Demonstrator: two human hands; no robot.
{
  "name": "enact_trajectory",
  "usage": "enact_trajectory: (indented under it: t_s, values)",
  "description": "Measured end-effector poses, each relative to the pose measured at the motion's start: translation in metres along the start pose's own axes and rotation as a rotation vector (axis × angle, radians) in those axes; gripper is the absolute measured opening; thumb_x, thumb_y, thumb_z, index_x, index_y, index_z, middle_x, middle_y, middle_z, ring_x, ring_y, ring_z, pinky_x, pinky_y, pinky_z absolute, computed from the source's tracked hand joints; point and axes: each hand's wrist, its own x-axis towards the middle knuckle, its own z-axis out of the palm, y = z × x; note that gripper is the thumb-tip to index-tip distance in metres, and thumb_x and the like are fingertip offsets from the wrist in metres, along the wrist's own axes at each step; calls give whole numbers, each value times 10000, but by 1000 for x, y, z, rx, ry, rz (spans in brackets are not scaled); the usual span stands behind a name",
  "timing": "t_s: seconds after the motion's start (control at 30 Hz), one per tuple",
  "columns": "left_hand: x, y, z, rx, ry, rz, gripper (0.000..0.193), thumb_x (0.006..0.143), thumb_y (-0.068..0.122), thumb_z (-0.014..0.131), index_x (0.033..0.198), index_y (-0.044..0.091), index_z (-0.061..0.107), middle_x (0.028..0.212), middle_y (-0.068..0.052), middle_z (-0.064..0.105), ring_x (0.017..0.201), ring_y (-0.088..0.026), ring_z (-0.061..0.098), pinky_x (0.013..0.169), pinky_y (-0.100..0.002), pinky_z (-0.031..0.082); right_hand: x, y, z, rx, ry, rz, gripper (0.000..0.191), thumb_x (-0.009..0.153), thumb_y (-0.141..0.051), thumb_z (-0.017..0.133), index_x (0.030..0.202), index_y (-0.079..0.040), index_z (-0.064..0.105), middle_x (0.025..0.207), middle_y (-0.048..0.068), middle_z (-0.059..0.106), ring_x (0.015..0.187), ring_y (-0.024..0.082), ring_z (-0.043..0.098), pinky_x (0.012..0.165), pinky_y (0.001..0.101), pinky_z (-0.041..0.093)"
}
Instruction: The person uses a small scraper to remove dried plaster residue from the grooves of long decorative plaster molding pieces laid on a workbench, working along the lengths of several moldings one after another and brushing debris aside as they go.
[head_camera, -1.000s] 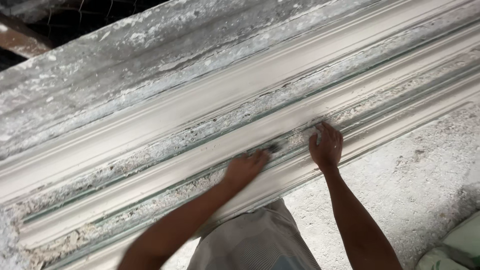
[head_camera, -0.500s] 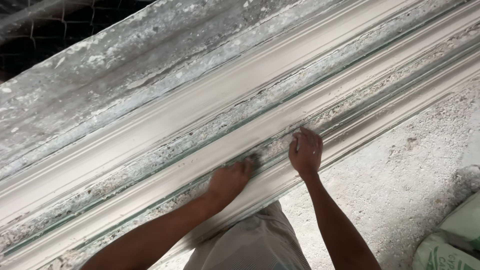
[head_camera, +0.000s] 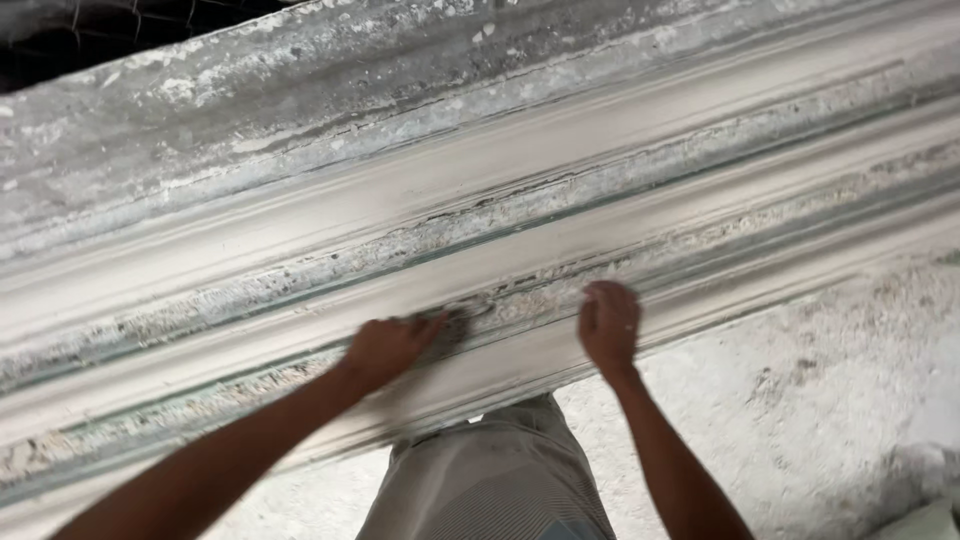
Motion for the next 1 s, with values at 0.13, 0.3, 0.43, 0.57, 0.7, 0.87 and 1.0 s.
enact_trajectory:
  t_s: [0.13, 0.3, 0.43, 0.57, 0.7, 0.87, 1.0]
  values:
    - [-4, 9, -55, 172, -16, 24, 646, 925, 107, 598, 1526, 131, 364, 1051, -115, 716, 571, -172, 654, 364, -322, 518, 37, 112, -48, -77, -9, -43, 196, 998, -73, 610, 1182, -20, 652, 1214, 163, 663, 1204, 332, 606, 1105, 518, 430]
    - [151, 81, -76, -94, 210, 83, 360, 900, 198, 479, 1235, 151, 601, 850, -100, 706, 563, -273, 676, 348, -397, 508, 52, 151, -49, -274, -52, 53, 296, 1014, -164, 610, 1249, 13, 646, 1317, 210, 635, 1329, 384, 543, 1148, 525, 385]
    - [201, 92, -54, -102, -61, 3, 335, 1003, 133, 561, 1327, 48, 560, 959, -150, 709, 613, -269, 692, 438, -411, 559, 48, 147, -48, -290, -86, 97, 313, 1030, -180, 590, 1267, 13, 652, 1362, 192, 634, 1366, 381, 535, 1144, 529, 383]
    - [150, 71, -37, -34, -56, -38, 425, 986, 129, 587, 1400, 60, 522, 1049, -151, 703, 622, -248, 689, 452, -388, 551, 45, 154, -48, -313, -44, 52, 359, 1008, -177, 596, 1306, 15, 654, 1427, 202, 616, 1367, 383, 530, 1157, 517, 384]
    - [68, 45, -40, 25, -168, -88, 782, 926, 3, 581, 1628, 161, 275, 1332, -189, 624, 527, -175, 687, 297, -259, 545, 44, 156, -44, -316, -48, 90, 354, 1011, -174, 599, 1303, 17, 663, 1425, 182, 622, 1349, 362, 550, 1158, 510, 400]
    - [58, 41, -54, 36, -210, -49, 577, 1083, 180, 515, 1616, 142, 298, 1130, -205, 695, 505, -130, 617, 380, -281, 498, 45, 153, -42, -331, -50, 131, 356, 990, -189, 611, 1280, 6, 674, 1420, 175, 619, 1350, 350, 556, 1155, 513, 403]
    - [198, 92, -55, -156, 131, 71, 247, 998, 171, 610, 1234, 102, 636, 1017, -105, 754, 781, -270, 748, 490, -380, 578, 50, 148, -41, -325, -58, 168, 358, 982, -195, 605, 1282, -14, 682, 1433, 158, 621, 1342, 347, 553, 1163, 509, 391]
